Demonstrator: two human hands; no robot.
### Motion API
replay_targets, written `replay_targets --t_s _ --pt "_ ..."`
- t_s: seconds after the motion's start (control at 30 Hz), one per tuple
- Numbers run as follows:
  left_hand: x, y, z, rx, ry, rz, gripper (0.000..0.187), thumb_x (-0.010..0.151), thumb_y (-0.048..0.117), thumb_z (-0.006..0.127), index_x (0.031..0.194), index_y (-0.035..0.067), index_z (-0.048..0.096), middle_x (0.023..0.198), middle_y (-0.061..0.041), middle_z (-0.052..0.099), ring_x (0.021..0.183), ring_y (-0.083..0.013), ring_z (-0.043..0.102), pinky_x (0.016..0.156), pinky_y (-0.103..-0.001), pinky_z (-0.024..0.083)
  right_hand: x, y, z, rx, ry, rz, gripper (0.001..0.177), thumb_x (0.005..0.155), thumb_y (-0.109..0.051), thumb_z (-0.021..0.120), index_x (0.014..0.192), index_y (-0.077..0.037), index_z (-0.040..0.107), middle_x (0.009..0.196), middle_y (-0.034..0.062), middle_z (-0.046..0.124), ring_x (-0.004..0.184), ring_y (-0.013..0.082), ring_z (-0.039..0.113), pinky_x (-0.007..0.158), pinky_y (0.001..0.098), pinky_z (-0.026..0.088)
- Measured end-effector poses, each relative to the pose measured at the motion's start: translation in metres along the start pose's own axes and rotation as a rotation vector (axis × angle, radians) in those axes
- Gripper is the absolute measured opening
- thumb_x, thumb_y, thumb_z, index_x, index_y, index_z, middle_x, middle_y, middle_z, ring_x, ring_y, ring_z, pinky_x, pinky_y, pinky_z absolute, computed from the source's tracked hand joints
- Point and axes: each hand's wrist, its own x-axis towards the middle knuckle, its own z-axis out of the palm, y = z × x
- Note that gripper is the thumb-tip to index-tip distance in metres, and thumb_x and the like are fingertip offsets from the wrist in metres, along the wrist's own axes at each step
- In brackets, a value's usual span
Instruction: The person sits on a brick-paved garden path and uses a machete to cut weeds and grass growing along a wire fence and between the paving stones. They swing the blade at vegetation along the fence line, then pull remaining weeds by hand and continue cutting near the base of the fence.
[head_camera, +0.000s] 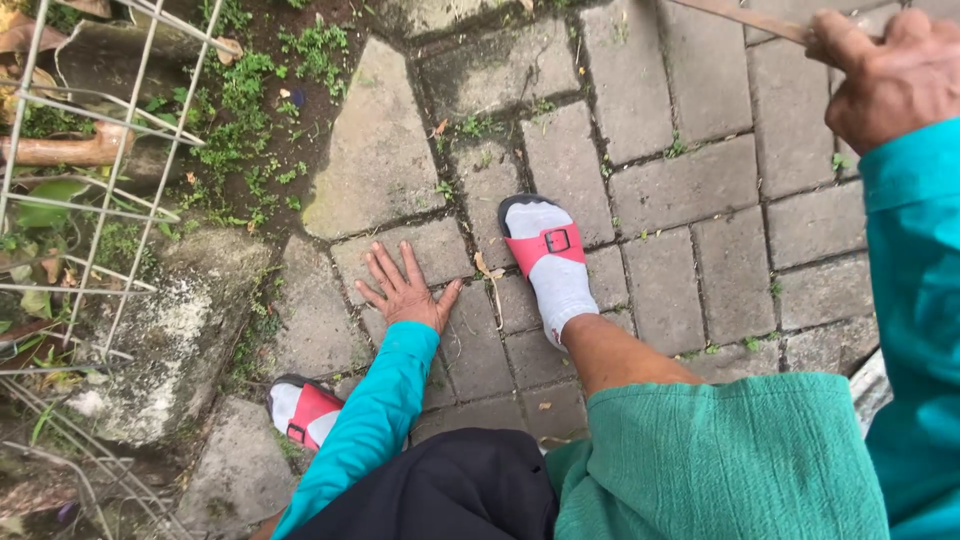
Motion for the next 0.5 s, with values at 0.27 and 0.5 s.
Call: replay_targets --t_s 0.27,0.5 --pt "-0.003 0.001 -0.001 0.016 0.004 0.006 0.119 0.083 0.079 0.057 0.165 0.005 0.014 0.168 -0.032 -0.007 0.156 -0.0480 -0.011 0.114 -0.077 -0.008 -0.003 -0.009 -0.026 0.004 -0.030 -0.018 0.032 0.099 -0.019 0.064 0.125 -0.037 0.066 0.075 0.0016 0.051 0.066 0.0169 0.058 0.062 0.0313 0.045" --pt "0.007 0.006 0.001 0.030 0.012 0.002 0.119 0.083 0.079 0.057 0.165 0.005 0.014 0.168 -0.032 -0.006 0.156 -0.0482 -0.011 0.114 -0.077 -0.007 -0.003 -0.004 -0.034 0.127 -0.024 0.033 0.029 0.102 -0.018 0.071 0.128 -0.030 0.071 0.077 0.0076 0.051 0.067 0.0226 0.056 0.060 0.0370 0.046"
